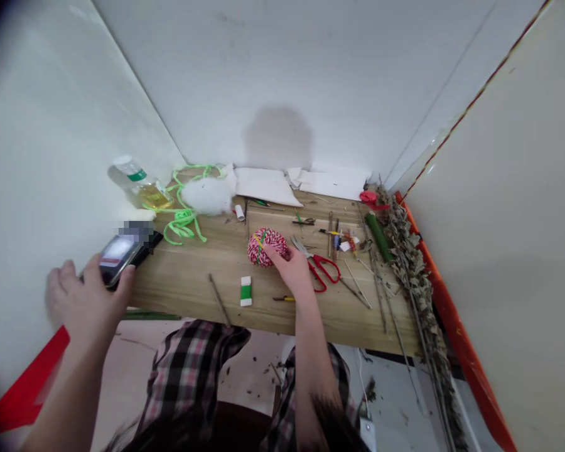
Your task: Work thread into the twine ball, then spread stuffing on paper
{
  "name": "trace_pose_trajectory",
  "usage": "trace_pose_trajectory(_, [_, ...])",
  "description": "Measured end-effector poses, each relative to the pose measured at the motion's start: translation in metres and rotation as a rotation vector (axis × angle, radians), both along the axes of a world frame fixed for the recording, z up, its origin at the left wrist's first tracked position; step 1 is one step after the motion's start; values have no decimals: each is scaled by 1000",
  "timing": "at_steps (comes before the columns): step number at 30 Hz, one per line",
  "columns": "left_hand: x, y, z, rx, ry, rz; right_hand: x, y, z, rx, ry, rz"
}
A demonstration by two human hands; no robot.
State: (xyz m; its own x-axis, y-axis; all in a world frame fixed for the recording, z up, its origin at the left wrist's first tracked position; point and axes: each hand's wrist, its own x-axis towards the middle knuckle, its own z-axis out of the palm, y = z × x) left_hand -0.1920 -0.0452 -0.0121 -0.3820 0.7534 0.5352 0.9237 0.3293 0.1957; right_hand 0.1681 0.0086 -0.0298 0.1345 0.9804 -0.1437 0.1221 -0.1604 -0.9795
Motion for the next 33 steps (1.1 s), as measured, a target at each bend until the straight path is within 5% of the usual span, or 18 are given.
trace_pose_trajectory(7, [-1, 13, 11, -55, -9, 14, 1, 1, -4, -3, 12, 3])
trace_pose_trajectory(14, [-14, 26, 4, -134, -18, 22, 2, 3, -7, 2, 13, 7])
trace_pose_trajectory(22, [-10, 24, 12, -10, -1, -109, 1, 1, -5, 10, -2, 8])
trace_pose_trajectory(33, [-24, 66, 28, -391, -35, -146, 1, 1, -5, 1, 9, 2])
